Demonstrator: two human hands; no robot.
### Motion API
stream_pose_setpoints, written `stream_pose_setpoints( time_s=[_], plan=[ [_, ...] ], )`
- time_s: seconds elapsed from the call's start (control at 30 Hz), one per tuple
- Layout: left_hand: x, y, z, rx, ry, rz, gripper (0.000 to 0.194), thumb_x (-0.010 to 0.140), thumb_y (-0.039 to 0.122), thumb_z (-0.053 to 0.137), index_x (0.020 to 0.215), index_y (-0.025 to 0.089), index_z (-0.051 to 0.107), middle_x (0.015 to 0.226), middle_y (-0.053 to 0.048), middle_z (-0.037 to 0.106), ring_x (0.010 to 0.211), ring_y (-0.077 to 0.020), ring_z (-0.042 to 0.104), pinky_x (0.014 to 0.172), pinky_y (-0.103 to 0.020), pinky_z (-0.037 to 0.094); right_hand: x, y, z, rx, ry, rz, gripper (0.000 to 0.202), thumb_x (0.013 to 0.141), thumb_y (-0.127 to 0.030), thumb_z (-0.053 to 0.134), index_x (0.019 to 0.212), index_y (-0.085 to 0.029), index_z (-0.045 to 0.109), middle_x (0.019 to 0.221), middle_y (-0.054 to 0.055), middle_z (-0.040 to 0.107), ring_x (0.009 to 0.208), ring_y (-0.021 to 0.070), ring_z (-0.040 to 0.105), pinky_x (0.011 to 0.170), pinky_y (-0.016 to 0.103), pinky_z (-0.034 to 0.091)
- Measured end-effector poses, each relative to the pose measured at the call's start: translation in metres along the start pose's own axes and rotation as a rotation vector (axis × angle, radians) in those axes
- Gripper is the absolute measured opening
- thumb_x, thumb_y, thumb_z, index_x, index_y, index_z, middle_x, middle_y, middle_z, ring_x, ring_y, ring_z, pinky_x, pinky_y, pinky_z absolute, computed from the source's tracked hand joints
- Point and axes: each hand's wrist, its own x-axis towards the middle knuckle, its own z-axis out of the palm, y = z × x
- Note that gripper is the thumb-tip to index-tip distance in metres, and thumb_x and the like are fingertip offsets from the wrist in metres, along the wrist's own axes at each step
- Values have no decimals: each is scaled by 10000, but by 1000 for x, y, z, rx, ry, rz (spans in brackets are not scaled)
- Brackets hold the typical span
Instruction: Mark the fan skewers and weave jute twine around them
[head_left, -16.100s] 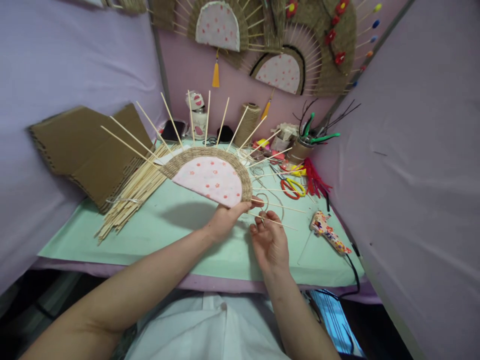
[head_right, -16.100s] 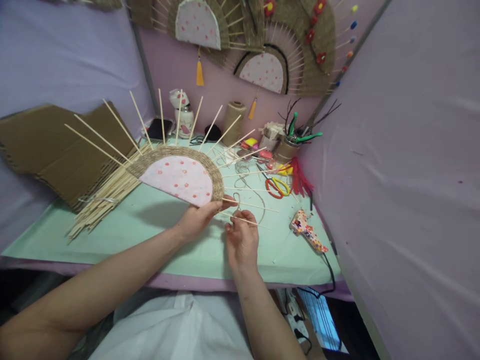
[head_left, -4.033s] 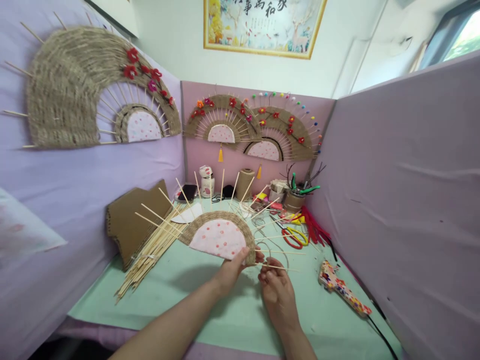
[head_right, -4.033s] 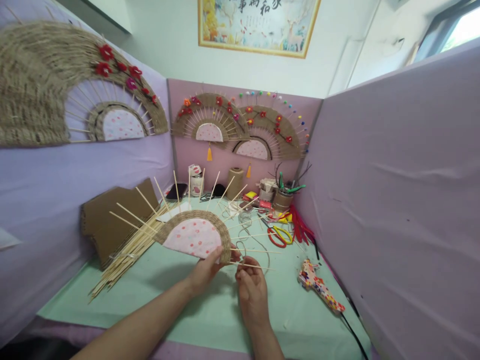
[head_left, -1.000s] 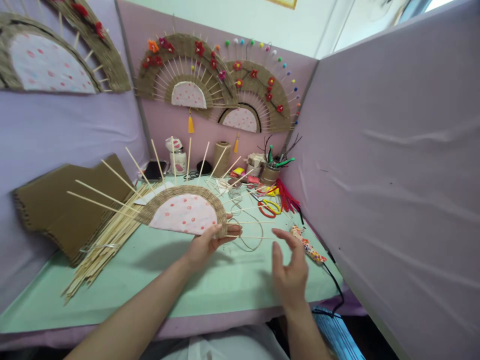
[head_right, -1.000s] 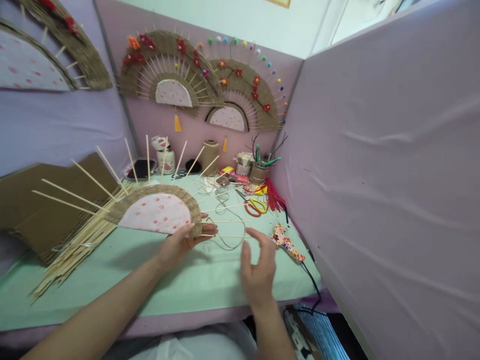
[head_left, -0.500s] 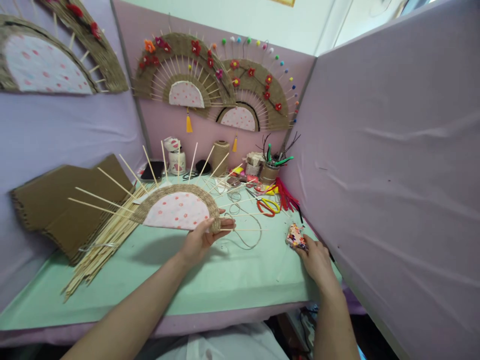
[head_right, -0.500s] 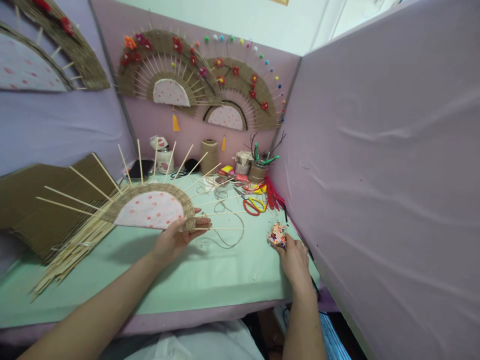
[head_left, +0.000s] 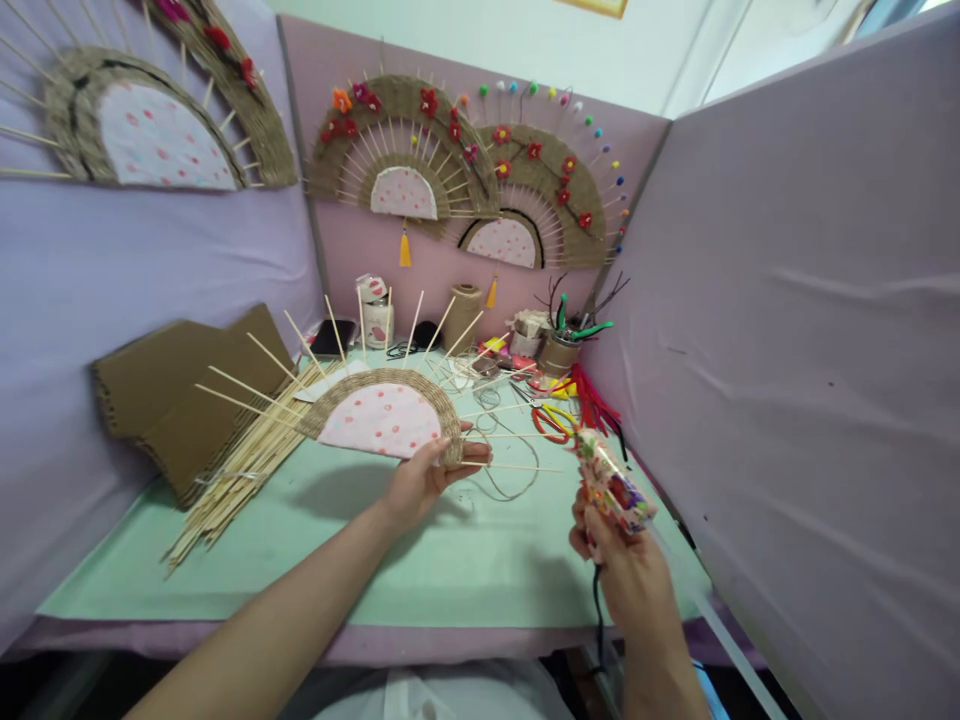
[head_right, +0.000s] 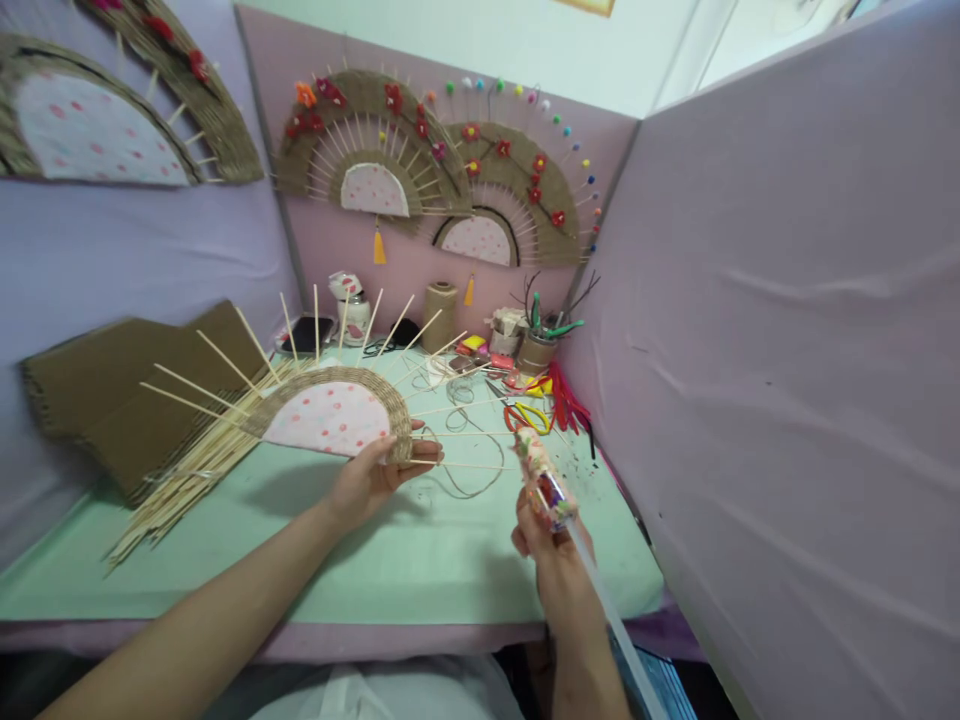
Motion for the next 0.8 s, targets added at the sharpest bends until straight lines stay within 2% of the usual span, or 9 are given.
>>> stream_pose_setpoints(
  time_s=[0.13,0.3,0.53,0.8],
  plan=[
    [0,-4,-4,51,-35,27,365,869,357,500,1147,132,575,1008,-133,716,1017,-280,641,942,-444,425,-9,11,25,-6,-131,81,350,773,-492,621,877,-158,609,730,7,506,564,98,389,470,225,345],
    [-1,-8,-5,123,-50,64,388,874,374,498,1166,136,588,1028,-122,712,1048,-274,624,976,-456,398,-12,21,42,-89,-157,144,406,764,-580,573,743,-177,527,585,-38,407,487,95,343,422,224,304],
    [-1,-12,-6,164,-29,90,455,875,388,497,1267,161,532,1023,-104,711,1061,-269,615,982,-459,395,-12,29,44,-213,-164,80,427,790,-571,531,904,-161,571,575,-36,413,478,117,353,423,234,316],
    [-2,-9,-1,185,-7,103,369,861,394,516,1115,146,616,996,-103,713,1017,-266,633,960,-446,423,-10,32,46,-308,-147,-17,427,802,-569,521,846,-158,627,536,-19,474,480,134,409,453,246,357]
  ],
)
